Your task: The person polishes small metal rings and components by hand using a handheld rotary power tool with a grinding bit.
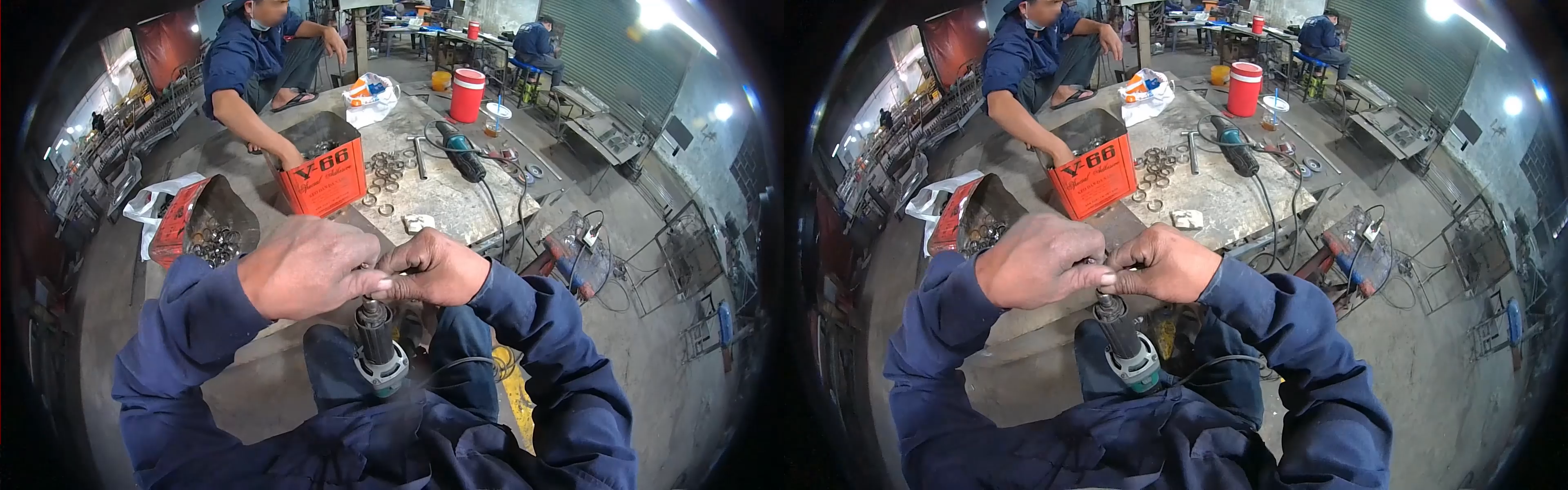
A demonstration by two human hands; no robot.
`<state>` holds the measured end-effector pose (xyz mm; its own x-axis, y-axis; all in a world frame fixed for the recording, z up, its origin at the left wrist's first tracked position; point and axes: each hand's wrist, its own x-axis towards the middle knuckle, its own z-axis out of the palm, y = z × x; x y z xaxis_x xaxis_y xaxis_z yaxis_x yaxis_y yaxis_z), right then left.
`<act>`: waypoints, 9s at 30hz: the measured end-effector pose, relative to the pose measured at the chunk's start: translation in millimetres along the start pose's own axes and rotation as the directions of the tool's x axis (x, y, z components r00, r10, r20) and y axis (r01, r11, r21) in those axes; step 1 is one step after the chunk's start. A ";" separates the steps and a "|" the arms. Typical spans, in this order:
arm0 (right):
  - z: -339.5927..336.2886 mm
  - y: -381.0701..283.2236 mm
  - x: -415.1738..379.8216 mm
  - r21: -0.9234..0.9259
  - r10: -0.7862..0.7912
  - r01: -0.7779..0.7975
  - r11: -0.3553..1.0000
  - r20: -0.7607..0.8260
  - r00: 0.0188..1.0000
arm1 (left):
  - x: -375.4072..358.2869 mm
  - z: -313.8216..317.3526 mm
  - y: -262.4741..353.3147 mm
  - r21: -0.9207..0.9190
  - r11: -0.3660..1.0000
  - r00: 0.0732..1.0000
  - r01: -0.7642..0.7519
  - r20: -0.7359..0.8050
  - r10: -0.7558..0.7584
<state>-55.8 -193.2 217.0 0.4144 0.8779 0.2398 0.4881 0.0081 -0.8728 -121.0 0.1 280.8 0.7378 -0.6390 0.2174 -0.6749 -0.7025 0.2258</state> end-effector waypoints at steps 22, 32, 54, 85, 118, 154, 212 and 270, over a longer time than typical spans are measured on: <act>3.1 -13.7 3.0 -0.217 0.016 -0.010 0.976 0.027 0.999 | -19.4 2.2 4.6 0.022 0.995 0.995 0.095 -0.038 -0.094; 6.8 -20.3 2.7 -0.237 -0.057 0.065 0.969 0.041 0.998 | -22.5 5.4 0.5 -0.045 0.999 0.994 -0.016 -0.105 0.012; 9.9 6.5 20.8 -0.138 -0.180 0.176 0.975 -0.019 0.984 | -22.2 -11.9 -13.5 -0.140 0.984 0.979 0.113 0.184 -0.086; 5.3 8.9 29.9 -0.284 -0.338 0.334 0.899 0.038 0.940 | -23.3 -6.5 -15.7 -0.095 0.987 0.983 0.131 0.144 -0.116; 0.3 2.4 28.7 -0.292 -0.316 0.325 0.899 0.082 0.945 | -17.9 -13.4 -13.3 -0.095 0.985 0.971 0.140 0.205 -0.118; 24.9 81.6 27.1 0.160 -0.016 0.063 0.985 -0.278 0.960 | -1.4 26.9 -65.6 -0.420 0.859 0.956 0.293 0.122 -0.266; -55.9 173.5 -69.8 0.261 0.658 -0.623 0.737 -0.490 0.572 | 43.9 361.6 57.4 -0.831 0.415 0.914 0.371 0.406 -0.005; 17.1 206.9 -69.7 -0.262 0.506 -0.675 0.690 -0.491 0.709 | -184.5 160.4 -309.4 0.397 -0.034 0.107 0.917 -0.328 -0.939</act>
<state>3.1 -244.6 12.4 0.9182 0.3910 -0.0627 0.2586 -0.7121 -0.6527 -47.0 285.1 18.5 0.7100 0.6934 0.1230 0.7029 -0.6868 -0.1853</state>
